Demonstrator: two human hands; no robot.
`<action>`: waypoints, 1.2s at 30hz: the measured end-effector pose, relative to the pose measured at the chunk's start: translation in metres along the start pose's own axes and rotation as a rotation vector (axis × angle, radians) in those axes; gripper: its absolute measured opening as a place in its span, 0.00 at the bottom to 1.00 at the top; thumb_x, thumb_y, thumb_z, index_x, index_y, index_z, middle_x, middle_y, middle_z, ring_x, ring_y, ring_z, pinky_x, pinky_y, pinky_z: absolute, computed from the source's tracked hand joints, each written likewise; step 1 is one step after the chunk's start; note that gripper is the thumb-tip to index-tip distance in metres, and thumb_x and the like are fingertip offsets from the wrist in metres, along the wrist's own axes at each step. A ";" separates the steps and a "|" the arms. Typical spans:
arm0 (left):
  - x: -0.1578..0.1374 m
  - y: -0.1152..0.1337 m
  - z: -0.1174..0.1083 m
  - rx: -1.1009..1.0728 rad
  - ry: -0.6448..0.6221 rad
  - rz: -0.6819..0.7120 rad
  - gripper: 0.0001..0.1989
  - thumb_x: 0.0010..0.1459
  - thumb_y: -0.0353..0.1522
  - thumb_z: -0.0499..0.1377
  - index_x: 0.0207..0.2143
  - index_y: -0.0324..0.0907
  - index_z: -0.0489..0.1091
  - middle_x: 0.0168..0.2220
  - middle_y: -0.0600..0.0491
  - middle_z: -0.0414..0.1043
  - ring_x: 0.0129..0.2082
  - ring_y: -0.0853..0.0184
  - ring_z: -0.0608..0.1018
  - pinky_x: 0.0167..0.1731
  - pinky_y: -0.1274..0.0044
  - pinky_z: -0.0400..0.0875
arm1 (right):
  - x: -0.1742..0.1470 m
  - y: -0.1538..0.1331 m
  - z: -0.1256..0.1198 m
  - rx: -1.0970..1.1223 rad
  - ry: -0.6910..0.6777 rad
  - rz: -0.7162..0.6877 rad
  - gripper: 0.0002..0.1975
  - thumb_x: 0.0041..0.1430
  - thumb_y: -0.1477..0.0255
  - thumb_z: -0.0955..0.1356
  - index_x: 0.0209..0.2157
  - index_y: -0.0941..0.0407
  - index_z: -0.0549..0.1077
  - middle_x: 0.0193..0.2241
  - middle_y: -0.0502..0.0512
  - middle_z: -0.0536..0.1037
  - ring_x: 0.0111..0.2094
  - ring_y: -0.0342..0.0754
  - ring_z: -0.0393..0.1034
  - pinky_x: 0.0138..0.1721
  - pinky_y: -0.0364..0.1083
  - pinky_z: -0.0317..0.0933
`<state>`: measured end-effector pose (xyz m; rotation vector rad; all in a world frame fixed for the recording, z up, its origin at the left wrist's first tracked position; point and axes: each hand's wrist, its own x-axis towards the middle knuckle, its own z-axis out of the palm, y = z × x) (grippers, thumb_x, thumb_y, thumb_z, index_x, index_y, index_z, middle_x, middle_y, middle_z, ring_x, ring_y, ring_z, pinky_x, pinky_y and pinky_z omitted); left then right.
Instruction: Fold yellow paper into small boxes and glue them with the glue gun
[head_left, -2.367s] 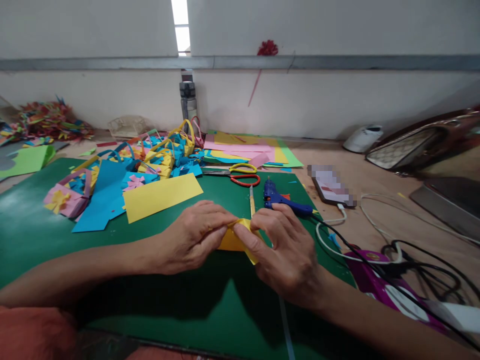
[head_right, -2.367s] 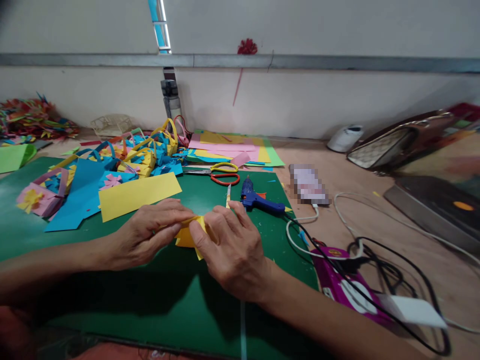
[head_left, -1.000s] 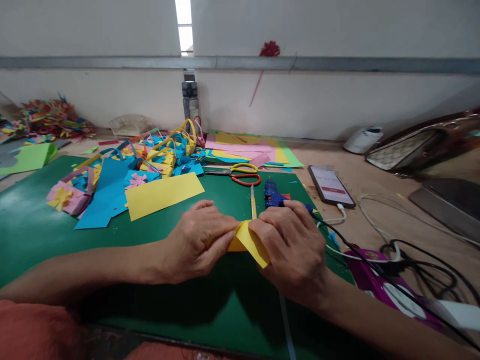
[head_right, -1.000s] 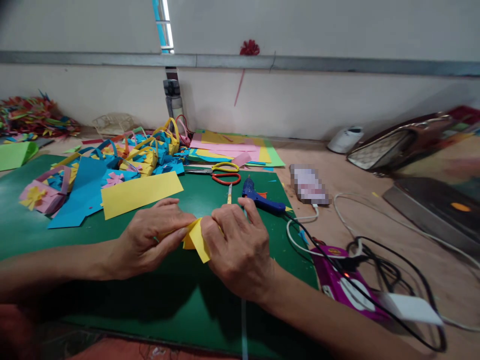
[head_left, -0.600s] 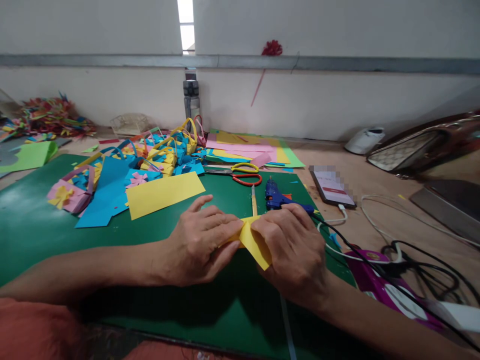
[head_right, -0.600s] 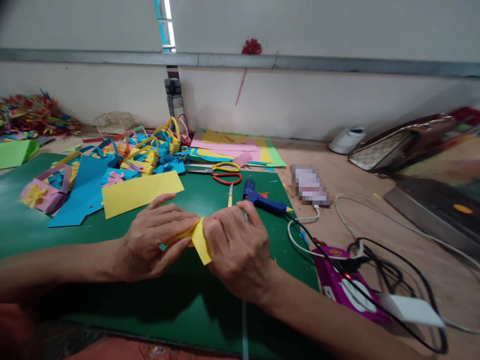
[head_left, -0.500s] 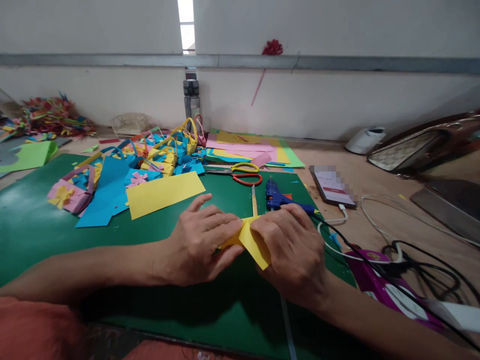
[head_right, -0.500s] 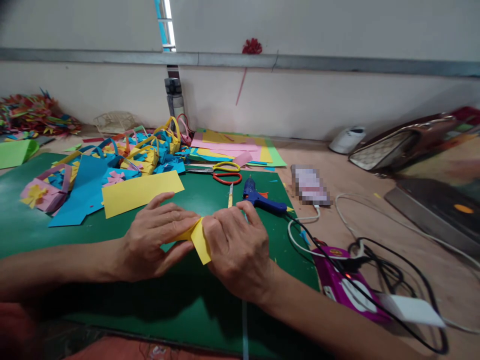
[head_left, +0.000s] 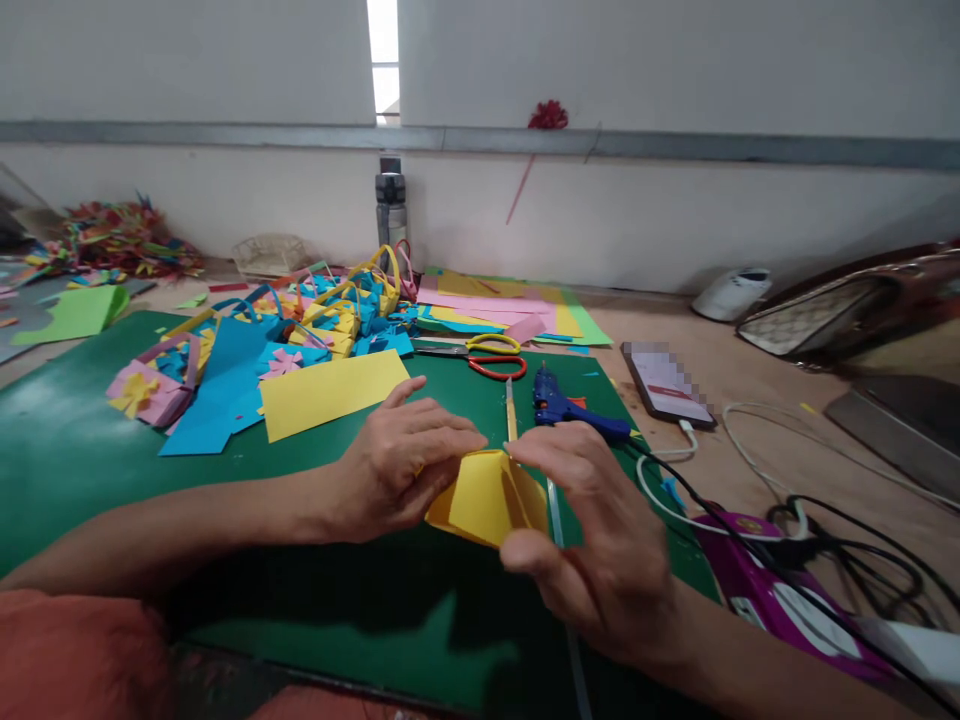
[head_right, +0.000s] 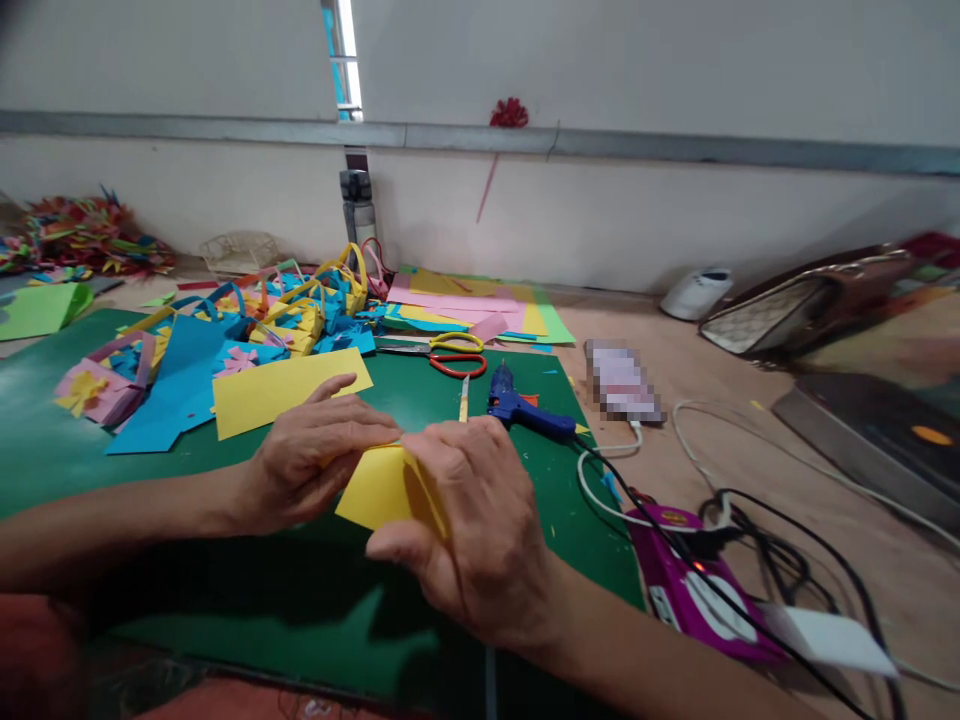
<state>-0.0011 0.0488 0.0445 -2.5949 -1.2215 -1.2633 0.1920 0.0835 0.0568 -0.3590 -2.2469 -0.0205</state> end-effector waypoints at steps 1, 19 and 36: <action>0.000 -0.001 -0.001 -0.014 -0.008 0.003 0.10 0.57 0.25 0.50 0.39 0.40 0.67 0.37 0.51 0.75 0.37 0.71 0.76 0.54 0.66 0.52 | 0.001 0.000 -0.001 0.027 -0.001 0.049 0.17 0.60 0.61 0.60 0.43 0.60 0.63 0.34 0.61 0.72 0.39 0.50 0.66 0.39 0.51 0.61; 0.003 0.000 0.000 -0.059 -0.074 -0.022 0.10 0.59 0.24 0.46 0.37 0.40 0.66 0.36 0.50 0.75 0.37 0.72 0.76 0.54 0.67 0.51 | 0.002 0.007 0.005 0.247 -0.021 0.233 0.04 0.54 0.79 0.66 0.30 0.56 0.70 0.28 0.50 0.75 0.32 0.42 0.69 0.40 0.47 0.59; 0.004 0.003 -0.003 -0.193 -0.080 -0.145 0.07 0.58 0.26 0.52 0.35 0.40 0.69 0.33 0.53 0.76 0.33 0.72 0.76 0.52 0.68 0.56 | 0.000 0.008 0.006 0.270 -0.011 0.213 0.04 0.54 0.78 0.66 0.28 0.55 0.70 0.25 0.50 0.75 0.29 0.42 0.69 0.43 0.50 0.58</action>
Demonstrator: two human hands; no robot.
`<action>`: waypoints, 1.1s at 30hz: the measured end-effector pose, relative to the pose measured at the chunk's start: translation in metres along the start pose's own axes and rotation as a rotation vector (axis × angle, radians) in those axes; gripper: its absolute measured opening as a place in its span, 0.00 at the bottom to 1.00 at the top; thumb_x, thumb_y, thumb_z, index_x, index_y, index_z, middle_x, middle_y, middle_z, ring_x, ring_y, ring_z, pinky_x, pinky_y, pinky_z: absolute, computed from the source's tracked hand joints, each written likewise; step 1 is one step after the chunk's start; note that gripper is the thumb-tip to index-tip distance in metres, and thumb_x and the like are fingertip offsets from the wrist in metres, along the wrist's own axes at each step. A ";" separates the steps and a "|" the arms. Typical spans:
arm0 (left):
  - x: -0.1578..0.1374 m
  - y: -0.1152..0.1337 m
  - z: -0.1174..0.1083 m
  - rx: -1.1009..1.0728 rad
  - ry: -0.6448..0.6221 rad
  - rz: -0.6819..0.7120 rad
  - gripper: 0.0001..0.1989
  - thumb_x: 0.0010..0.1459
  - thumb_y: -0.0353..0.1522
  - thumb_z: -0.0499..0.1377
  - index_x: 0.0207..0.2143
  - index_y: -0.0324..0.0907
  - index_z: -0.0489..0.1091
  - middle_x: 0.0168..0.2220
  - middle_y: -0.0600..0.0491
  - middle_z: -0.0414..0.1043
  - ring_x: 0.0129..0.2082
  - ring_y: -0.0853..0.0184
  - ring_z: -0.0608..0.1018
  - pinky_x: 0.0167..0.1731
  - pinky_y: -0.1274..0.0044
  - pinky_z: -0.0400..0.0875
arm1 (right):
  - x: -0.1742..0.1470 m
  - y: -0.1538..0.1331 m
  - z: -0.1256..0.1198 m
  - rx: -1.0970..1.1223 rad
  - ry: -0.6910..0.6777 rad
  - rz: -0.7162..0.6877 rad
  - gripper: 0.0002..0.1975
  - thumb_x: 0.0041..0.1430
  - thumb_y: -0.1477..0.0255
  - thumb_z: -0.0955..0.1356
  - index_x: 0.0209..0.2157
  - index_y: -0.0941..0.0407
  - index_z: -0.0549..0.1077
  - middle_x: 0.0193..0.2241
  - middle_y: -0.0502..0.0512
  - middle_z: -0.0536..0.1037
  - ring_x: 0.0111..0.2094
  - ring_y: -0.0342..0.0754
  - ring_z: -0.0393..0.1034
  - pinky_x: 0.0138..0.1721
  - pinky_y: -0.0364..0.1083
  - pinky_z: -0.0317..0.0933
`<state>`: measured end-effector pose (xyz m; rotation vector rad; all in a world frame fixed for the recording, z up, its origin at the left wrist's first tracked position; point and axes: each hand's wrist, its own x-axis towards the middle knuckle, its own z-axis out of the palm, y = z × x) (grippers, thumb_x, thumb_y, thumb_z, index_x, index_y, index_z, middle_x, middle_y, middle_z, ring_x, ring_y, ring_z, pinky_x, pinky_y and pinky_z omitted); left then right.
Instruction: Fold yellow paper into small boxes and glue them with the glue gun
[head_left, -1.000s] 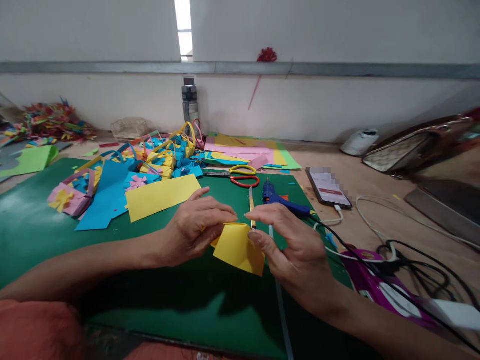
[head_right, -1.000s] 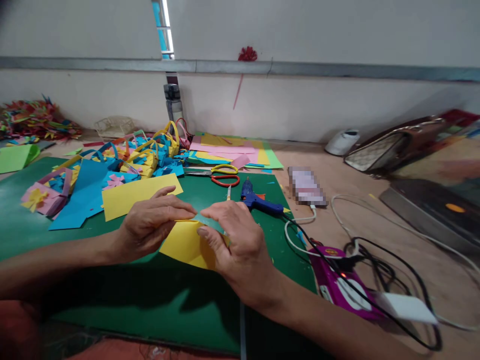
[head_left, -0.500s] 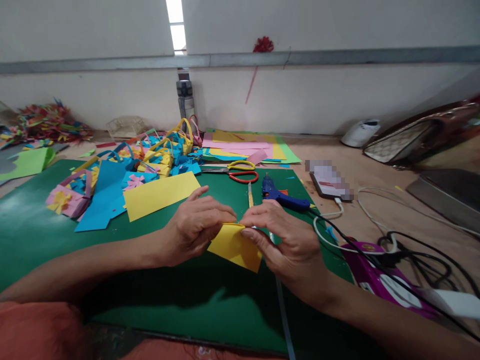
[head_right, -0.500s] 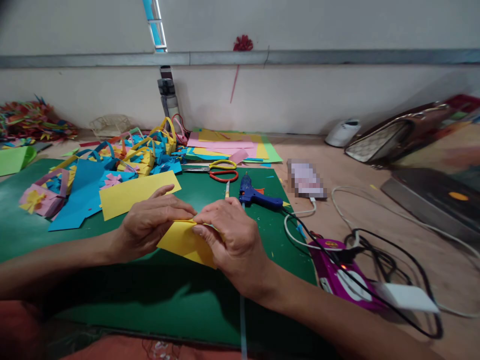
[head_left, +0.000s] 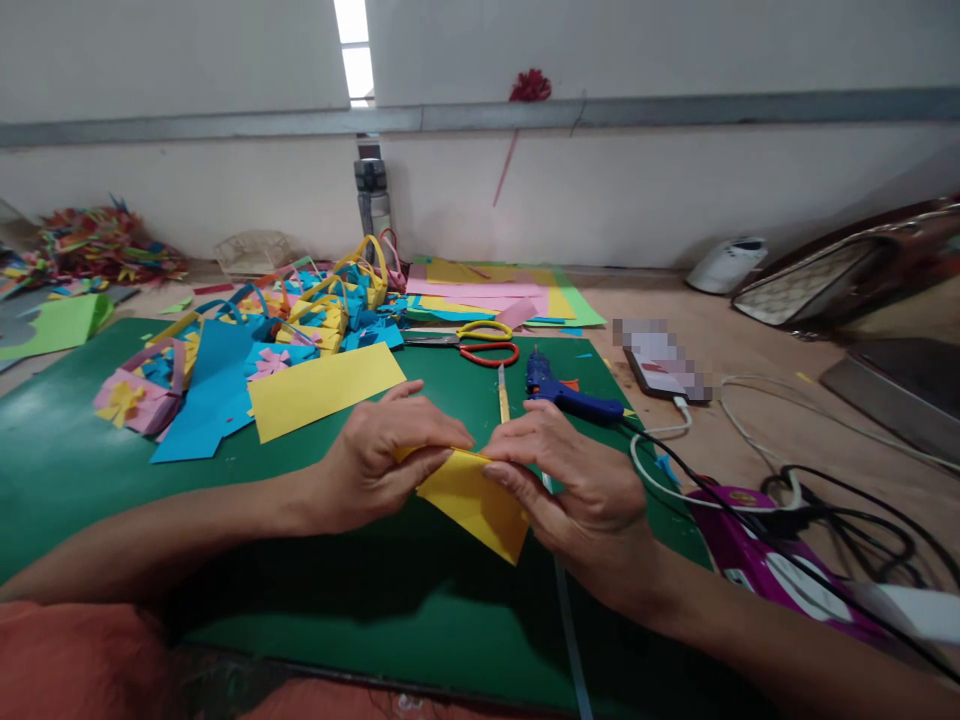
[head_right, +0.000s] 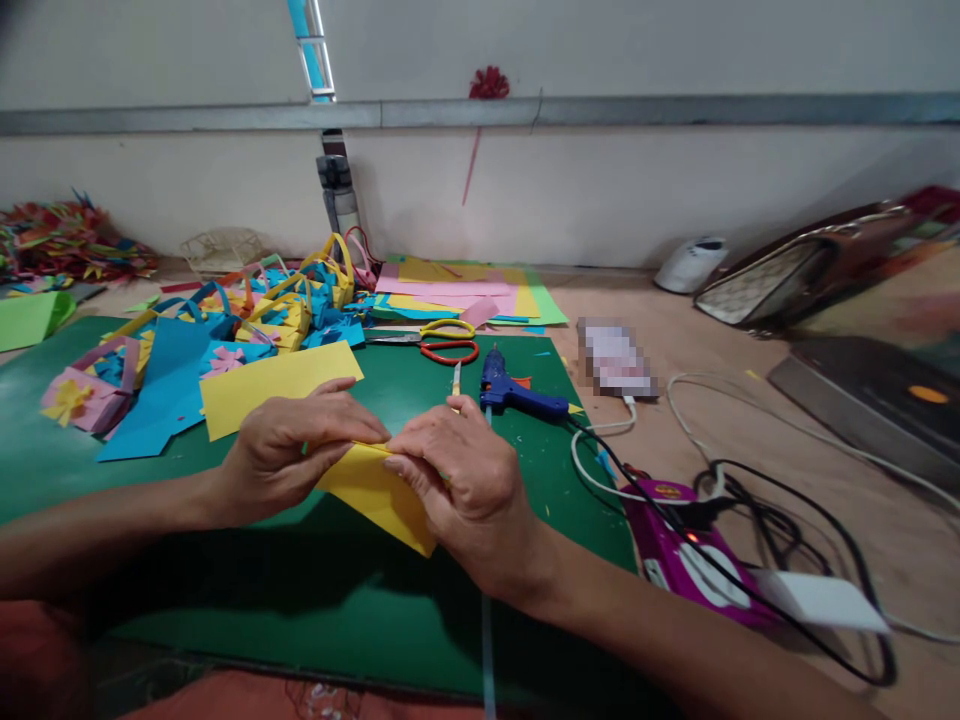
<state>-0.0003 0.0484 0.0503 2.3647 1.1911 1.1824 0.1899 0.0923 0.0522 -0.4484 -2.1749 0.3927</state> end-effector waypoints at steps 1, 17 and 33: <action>0.000 0.000 0.000 -0.016 0.030 -0.016 0.05 0.57 0.26 0.54 0.34 0.40 0.69 0.32 0.54 0.76 0.32 0.72 0.76 0.51 0.69 0.57 | 0.000 0.000 0.000 0.000 -0.003 0.002 0.04 0.54 0.78 0.66 0.28 0.55 0.70 0.25 0.50 0.75 0.29 0.42 0.69 0.43 0.50 0.58; 0.001 0.001 0.000 -0.137 -0.007 -0.068 0.06 0.58 0.29 0.53 0.33 0.41 0.70 0.31 0.53 0.77 0.31 0.69 0.77 0.52 0.66 0.59 | 0.002 -0.002 0.000 0.008 0.010 0.046 0.04 0.54 0.77 0.66 0.26 0.56 0.69 0.24 0.47 0.74 0.27 0.41 0.67 0.40 0.46 0.60; -0.001 0.009 0.002 0.076 0.103 -0.113 0.08 0.56 0.29 0.53 0.28 0.41 0.72 0.25 0.57 0.76 0.25 0.73 0.75 0.46 0.71 0.62 | -0.009 -0.004 0.006 -0.610 0.001 -0.325 0.19 0.52 0.74 0.64 0.46 0.63 0.61 0.42 0.70 0.70 0.47 0.58 0.65 0.47 0.62 0.55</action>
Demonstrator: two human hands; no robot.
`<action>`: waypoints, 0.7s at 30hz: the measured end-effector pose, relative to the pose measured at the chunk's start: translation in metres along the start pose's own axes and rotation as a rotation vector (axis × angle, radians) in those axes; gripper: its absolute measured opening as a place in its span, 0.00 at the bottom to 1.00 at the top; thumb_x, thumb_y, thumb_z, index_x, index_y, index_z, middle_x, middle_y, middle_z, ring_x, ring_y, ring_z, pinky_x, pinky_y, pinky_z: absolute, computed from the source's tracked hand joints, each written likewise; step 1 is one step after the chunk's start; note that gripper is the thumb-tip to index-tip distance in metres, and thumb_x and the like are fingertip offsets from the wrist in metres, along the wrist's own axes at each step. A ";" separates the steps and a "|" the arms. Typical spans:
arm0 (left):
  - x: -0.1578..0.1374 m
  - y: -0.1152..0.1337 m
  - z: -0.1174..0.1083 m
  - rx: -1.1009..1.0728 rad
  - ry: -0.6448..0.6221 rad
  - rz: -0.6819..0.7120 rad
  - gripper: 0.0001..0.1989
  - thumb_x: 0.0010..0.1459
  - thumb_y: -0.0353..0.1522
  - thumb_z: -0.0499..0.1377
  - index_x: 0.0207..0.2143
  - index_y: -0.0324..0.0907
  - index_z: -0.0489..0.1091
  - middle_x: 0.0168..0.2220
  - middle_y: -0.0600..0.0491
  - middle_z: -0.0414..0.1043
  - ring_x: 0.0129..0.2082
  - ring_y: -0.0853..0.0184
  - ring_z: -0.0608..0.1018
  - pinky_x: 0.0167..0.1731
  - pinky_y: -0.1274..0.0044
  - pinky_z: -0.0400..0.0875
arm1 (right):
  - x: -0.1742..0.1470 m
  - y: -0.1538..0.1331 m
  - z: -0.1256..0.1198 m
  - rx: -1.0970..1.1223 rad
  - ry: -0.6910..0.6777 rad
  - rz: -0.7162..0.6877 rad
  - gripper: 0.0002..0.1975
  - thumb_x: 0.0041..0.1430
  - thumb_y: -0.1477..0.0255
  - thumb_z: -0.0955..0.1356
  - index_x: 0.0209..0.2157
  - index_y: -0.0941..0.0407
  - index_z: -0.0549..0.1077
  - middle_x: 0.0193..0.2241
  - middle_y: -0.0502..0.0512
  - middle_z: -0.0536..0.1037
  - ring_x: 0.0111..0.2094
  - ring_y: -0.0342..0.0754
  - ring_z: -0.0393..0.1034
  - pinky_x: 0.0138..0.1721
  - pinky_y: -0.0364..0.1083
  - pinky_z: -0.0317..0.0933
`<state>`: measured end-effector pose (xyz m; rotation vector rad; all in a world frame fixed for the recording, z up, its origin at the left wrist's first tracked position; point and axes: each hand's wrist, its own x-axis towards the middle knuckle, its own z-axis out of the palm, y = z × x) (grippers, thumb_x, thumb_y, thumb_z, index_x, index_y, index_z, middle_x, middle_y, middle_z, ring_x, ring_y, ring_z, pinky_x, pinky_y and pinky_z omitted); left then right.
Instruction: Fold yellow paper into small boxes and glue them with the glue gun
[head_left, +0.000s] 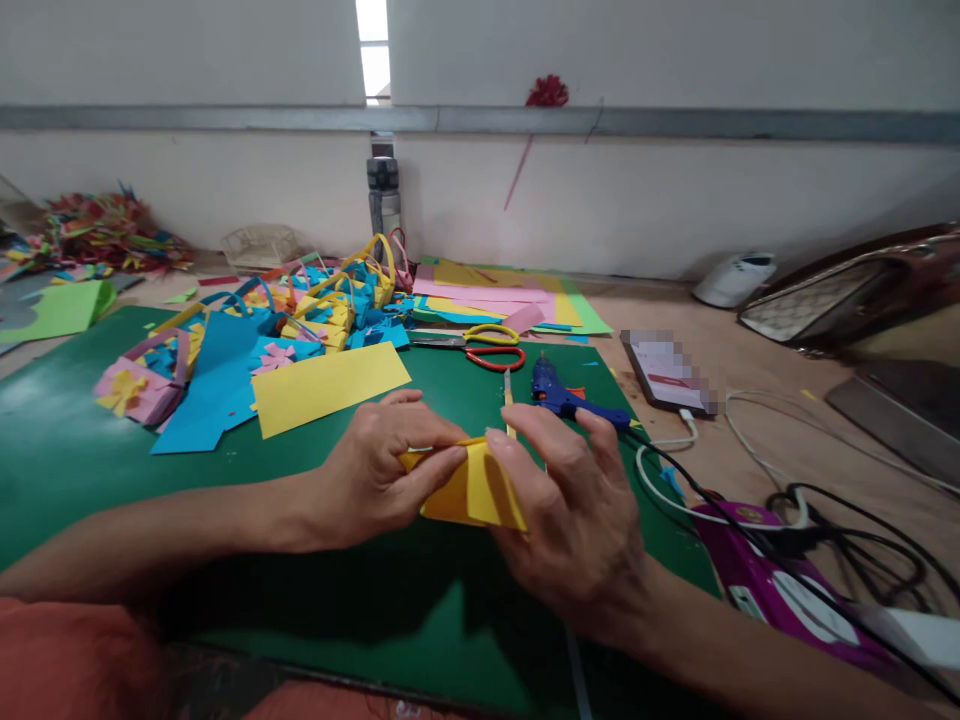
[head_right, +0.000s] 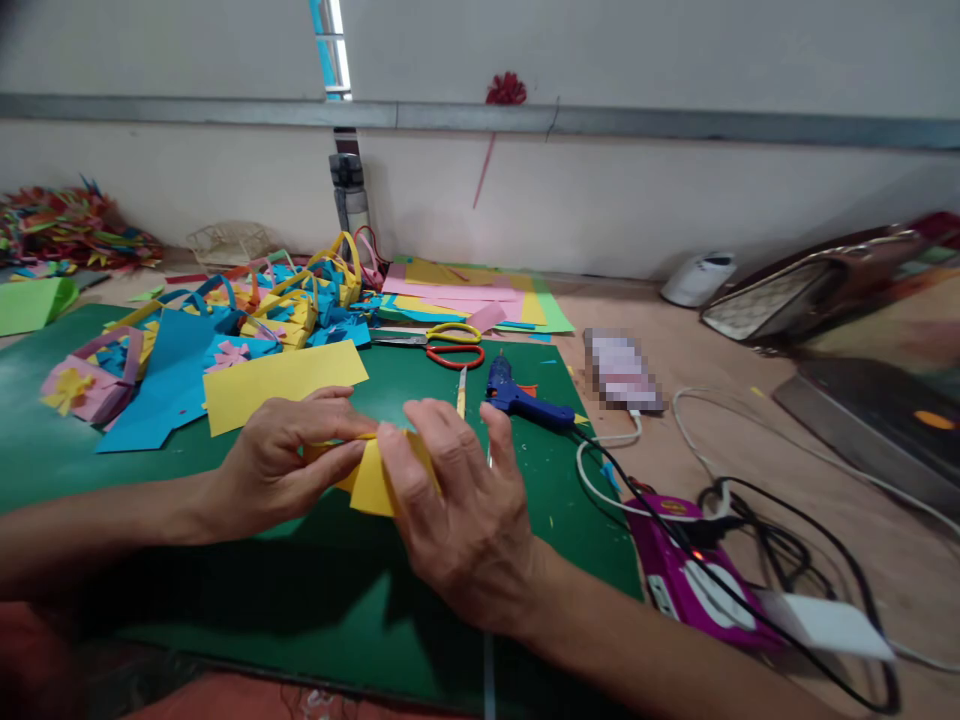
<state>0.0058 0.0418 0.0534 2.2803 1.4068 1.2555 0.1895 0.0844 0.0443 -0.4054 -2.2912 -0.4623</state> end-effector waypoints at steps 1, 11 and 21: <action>0.000 0.000 0.000 -0.001 -0.011 -0.001 0.09 0.57 0.29 0.53 0.29 0.41 0.72 0.26 0.57 0.76 0.26 0.73 0.75 0.46 0.70 0.62 | 0.000 0.002 0.000 0.017 -0.002 0.022 0.17 0.51 0.78 0.63 0.45 0.61 0.61 0.41 0.68 0.71 0.46 0.56 0.65 0.47 0.61 0.56; 0.006 -0.002 -0.003 -0.108 -0.023 -0.056 0.14 0.58 0.30 0.50 0.23 0.37 0.71 0.17 0.58 0.65 0.19 0.76 0.65 0.35 0.78 0.64 | -0.001 0.009 -0.002 0.358 -0.015 0.310 0.13 0.50 0.85 0.61 0.36 0.54 0.61 0.34 0.54 0.73 0.38 0.46 0.69 0.40 0.47 0.63; 0.005 -0.001 -0.008 0.040 -0.051 0.031 0.11 0.59 0.28 0.49 0.28 0.38 0.70 0.26 0.55 0.74 0.26 0.73 0.73 0.43 0.74 0.61 | -0.003 0.013 -0.001 0.386 -0.035 0.271 0.13 0.47 0.85 0.63 0.32 0.54 0.61 0.36 0.56 0.73 0.40 0.47 0.69 0.42 0.48 0.63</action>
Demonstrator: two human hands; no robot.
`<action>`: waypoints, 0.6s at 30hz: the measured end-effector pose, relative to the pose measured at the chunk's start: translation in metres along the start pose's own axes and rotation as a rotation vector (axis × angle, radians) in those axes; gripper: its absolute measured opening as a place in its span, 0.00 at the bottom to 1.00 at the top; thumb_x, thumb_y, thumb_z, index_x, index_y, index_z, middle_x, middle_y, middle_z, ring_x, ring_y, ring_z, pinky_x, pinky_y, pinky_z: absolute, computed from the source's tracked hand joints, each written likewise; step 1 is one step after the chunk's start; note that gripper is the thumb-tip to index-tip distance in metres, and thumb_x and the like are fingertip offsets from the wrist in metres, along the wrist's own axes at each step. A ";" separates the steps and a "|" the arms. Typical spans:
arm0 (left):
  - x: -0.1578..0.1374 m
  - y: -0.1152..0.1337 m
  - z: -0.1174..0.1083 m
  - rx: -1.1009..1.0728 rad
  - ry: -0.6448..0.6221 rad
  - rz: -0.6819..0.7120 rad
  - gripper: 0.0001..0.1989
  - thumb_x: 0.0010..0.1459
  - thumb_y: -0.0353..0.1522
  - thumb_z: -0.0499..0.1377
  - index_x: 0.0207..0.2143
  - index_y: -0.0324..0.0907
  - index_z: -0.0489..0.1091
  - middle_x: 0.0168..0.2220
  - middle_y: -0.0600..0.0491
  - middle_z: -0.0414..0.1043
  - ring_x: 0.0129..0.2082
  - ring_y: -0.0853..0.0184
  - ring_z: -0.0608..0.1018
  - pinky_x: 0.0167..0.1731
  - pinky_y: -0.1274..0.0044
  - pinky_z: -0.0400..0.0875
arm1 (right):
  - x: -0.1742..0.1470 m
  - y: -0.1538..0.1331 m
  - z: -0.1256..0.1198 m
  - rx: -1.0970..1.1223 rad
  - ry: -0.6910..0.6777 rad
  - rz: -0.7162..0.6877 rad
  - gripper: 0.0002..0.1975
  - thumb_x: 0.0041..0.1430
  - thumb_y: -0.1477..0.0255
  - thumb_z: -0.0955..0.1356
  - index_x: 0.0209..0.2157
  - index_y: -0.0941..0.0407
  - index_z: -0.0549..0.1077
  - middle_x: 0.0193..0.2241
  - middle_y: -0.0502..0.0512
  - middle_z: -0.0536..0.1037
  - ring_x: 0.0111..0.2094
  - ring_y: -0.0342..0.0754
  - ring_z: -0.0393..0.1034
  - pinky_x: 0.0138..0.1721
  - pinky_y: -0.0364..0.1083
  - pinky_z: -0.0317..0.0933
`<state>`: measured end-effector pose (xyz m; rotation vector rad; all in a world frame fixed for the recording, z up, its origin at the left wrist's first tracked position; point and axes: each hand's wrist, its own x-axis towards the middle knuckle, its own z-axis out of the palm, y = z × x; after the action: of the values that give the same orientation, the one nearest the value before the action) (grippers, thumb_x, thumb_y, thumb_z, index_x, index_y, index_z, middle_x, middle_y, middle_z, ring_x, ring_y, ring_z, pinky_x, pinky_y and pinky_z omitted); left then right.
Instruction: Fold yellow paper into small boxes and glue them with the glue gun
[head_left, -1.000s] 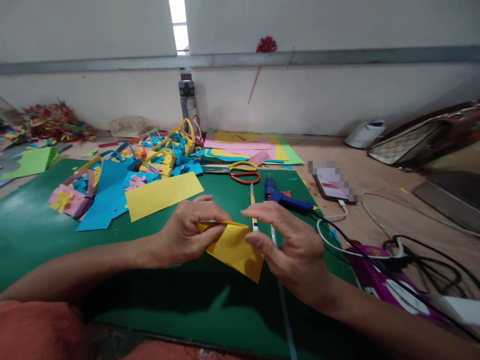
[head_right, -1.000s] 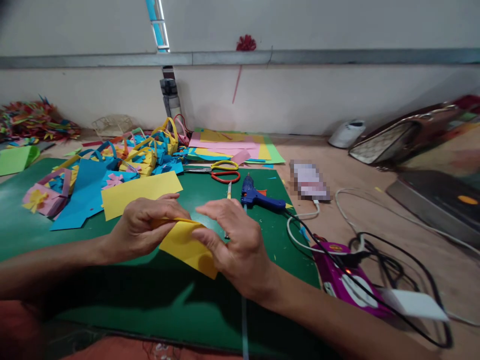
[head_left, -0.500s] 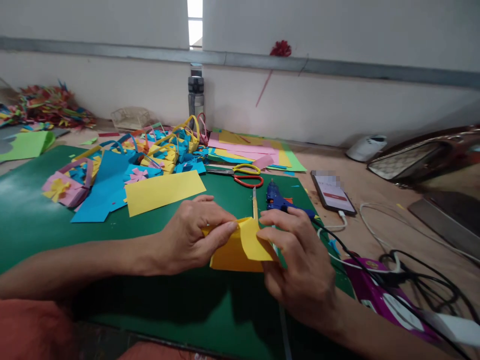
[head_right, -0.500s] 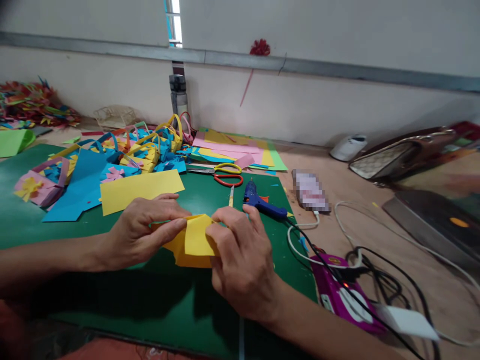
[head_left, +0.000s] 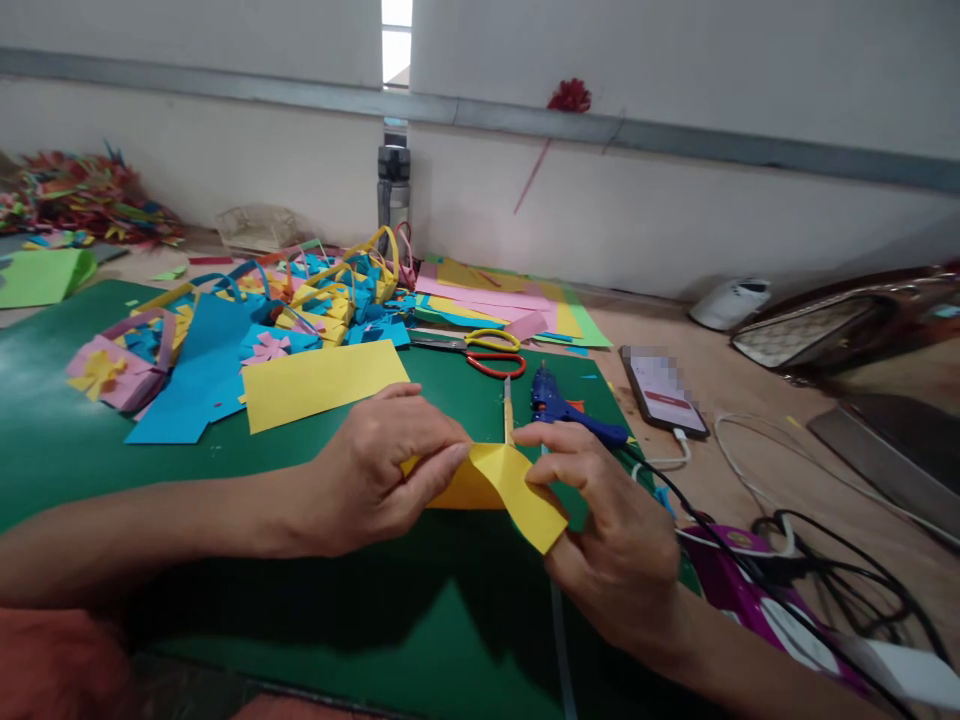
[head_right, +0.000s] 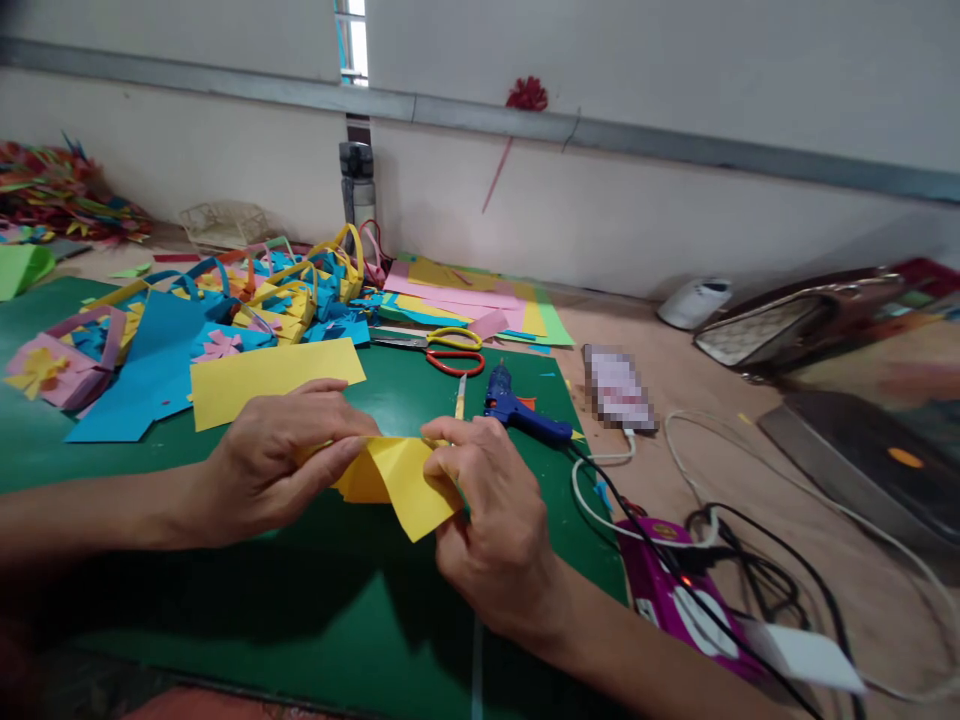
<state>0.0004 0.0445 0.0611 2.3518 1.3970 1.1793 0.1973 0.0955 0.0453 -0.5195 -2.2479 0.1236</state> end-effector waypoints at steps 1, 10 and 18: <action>-0.001 0.000 0.000 0.029 -0.010 0.016 0.11 0.59 0.28 0.49 0.30 0.38 0.70 0.28 0.54 0.75 0.28 0.72 0.74 0.45 0.73 0.60 | 0.000 0.000 0.000 -0.017 -0.001 -0.029 0.13 0.46 0.86 0.63 0.32 0.55 0.61 0.37 0.57 0.73 0.41 0.47 0.69 0.44 0.50 0.62; -0.004 -0.002 0.006 0.072 -0.037 0.078 0.09 0.60 0.28 0.49 0.33 0.39 0.69 0.33 0.54 0.76 0.33 0.72 0.76 0.48 0.72 0.58 | 0.002 0.000 -0.003 -0.153 0.057 -0.193 0.17 0.47 0.84 0.62 0.40 0.57 0.64 0.34 0.57 0.72 0.37 0.47 0.69 0.46 0.54 0.61; -0.003 0.001 0.008 -0.040 -0.017 0.074 0.12 0.59 0.28 0.48 0.29 0.37 0.70 0.28 0.51 0.76 0.28 0.71 0.75 0.41 0.74 0.64 | 0.001 -0.001 -0.009 -0.220 -0.020 -0.285 0.12 0.49 0.82 0.63 0.36 0.55 0.66 0.30 0.54 0.71 0.37 0.48 0.69 0.47 0.57 0.58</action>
<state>0.0060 0.0436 0.0549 2.3997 1.2792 1.1912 0.2024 0.0941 0.0522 -0.3076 -2.3422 -0.2673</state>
